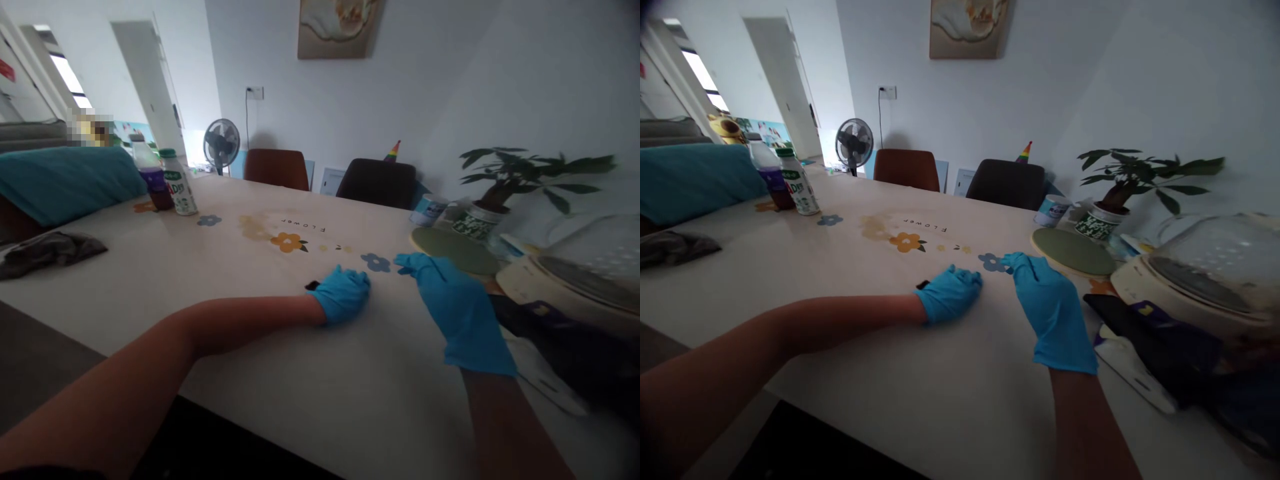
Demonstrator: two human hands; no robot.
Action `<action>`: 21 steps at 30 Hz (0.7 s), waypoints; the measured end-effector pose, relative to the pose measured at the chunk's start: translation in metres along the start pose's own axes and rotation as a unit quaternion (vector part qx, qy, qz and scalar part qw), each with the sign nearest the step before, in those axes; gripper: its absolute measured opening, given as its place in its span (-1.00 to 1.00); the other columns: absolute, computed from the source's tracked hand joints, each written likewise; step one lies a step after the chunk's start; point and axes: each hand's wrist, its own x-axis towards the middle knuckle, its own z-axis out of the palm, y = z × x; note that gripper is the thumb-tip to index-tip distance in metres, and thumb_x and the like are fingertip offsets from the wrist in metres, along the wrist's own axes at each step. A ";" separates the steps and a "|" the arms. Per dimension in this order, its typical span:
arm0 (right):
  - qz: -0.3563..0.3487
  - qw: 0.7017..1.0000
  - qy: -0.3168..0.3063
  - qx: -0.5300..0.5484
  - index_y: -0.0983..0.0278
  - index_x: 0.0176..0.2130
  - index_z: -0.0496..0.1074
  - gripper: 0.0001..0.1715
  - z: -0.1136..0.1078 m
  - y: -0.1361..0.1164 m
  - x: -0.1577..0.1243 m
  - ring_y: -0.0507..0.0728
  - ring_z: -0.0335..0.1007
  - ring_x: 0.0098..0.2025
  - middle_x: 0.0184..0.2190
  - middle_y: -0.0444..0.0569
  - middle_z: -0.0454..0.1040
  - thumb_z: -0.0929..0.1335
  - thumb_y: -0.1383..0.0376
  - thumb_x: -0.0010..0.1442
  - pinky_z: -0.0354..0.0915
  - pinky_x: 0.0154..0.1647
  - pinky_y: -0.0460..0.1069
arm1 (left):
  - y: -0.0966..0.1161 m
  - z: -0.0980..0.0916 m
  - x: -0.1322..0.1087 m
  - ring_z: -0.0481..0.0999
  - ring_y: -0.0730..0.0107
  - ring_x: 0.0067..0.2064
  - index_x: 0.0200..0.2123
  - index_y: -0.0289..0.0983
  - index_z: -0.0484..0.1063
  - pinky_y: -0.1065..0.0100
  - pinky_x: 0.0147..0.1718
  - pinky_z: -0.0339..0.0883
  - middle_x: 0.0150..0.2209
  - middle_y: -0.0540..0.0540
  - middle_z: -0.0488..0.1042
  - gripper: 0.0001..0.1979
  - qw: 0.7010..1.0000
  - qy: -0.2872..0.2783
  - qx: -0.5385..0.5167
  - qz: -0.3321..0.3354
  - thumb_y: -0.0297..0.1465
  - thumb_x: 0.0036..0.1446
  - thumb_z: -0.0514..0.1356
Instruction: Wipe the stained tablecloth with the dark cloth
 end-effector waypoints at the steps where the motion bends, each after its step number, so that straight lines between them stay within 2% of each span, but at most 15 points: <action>1: 0.013 1.000 0.000 0.011 0.15 -0.01 0.85 -0.42 0.000 -0.002 0.000 0.46 0.94 0.18 0.13 0.21 0.93 0.25 0.12 0.69 0.81 0.35 0.33 | -0.018 -0.004 -0.007 0.79 -0.10 0.28 0.49 -0.38 0.64 -0.01 0.38 0.57 0.31 -0.49 0.77 -0.57 0.999 -0.013 -0.009 -0.043 -0.55 0.72 0.19; 2: 0.017 1.000 -0.006 0.019 0.13 -0.02 0.85 -0.43 0.000 -0.003 0.000 0.46 0.94 0.20 0.15 0.19 0.93 0.26 0.13 0.67 0.81 0.37 0.35 | -0.037 -0.007 -0.014 0.78 -0.08 0.29 0.46 -0.37 0.66 0.02 0.39 0.55 0.31 -0.48 0.76 -0.57 0.995 -0.028 -0.015 -0.094 -0.57 0.71 0.17; 5: -0.010 0.999 -0.026 0.019 0.12 0.00 0.86 -0.50 -0.001 0.001 0.000 0.47 0.93 0.23 0.19 0.17 0.93 0.30 0.18 0.60 0.81 0.41 0.41 | -0.098 -0.017 -0.036 0.74 -0.08 0.31 0.43 -0.47 0.66 0.03 0.39 0.49 0.36 -0.56 0.73 -0.57 0.982 -0.037 -0.002 -0.184 -0.60 0.74 0.09; 8: -0.040 0.998 -0.046 0.018 0.14 0.03 0.87 -0.52 0.002 0.010 -0.001 0.54 0.91 0.27 0.21 0.23 0.92 0.33 0.16 0.58 0.77 0.46 0.47 | -0.156 -0.025 -0.062 0.69 0.04 0.23 0.42 -0.49 0.64 0.13 0.32 0.44 0.36 -0.51 0.75 -0.59 0.960 -0.038 0.012 -0.276 -0.60 0.76 0.08; 12: -0.022 0.998 -0.047 0.040 0.13 0.05 0.87 -0.46 0.009 0.015 -0.003 0.55 0.93 0.18 0.14 0.26 0.92 0.29 0.10 0.60 0.80 0.35 0.45 | -0.214 -0.036 -0.097 0.59 0.22 0.09 0.33 -0.54 0.62 0.30 0.20 0.31 0.22 -0.41 0.80 -0.66 0.926 -0.033 0.030 -0.376 -0.64 0.74 0.10; 15: 0.003 0.997 -0.049 0.051 0.11 0.04 0.87 -0.50 0.015 0.012 -0.005 0.51 0.94 0.13 0.12 0.20 0.93 0.31 0.14 0.59 0.85 0.20 0.37 | -0.236 -0.042 -0.114 0.57 0.21 0.01 0.18 -0.41 0.67 0.29 0.15 0.32 0.08 -0.24 0.79 -0.80 0.912 -0.024 0.044 -0.407 -0.52 0.77 0.22; 17: 0.002 0.999 -0.037 0.040 0.11 0.02 0.87 -0.53 0.018 0.008 -0.006 0.52 0.94 0.16 0.16 0.21 0.92 0.33 0.14 0.56 0.85 0.22 0.38 | -0.239 -0.045 -0.118 0.54 0.17 -0.04 0.09 -0.37 0.68 0.24 0.14 0.32 0.00 -0.20 0.74 -0.82 0.910 -0.024 0.054 -0.410 -0.47 0.77 0.24; 19: 0.000 0.999 -0.018 0.027 0.13 0.02 0.87 -0.51 0.019 0.004 -0.007 0.54 0.93 0.19 0.19 0.24 0.92 0.32 0.15 0.57 0.84 0.27 0.40 | -0.233 -0.048 -0.113 0.46 0.18 -0.07 0.06 -0.41 0.67 0.25 0.11 0.26 -0.06 -0.21 0.71 -0.76 0.914 -0.025 0.065 -0.400 -0.56 0.73 0.16; 21: -0.001 1.000 -0.008 0.030 0.16 0.05 0.87 -0.46 0.017 0.001 -0.007 0.51 0.93 0.20 0.20 0.23 0.92 0.28 0.17 0.61 0.83 0.31 0.37 | -0.218 -0.048 -0.099 0.41 0.19 -0.07 0.11 -0.48 0.67 0.27 0.08 0.22 -0.06 -0.25 0.70 -0.70 0.925 -0.024 0.071 -0.372 -0.68 0.65 0.10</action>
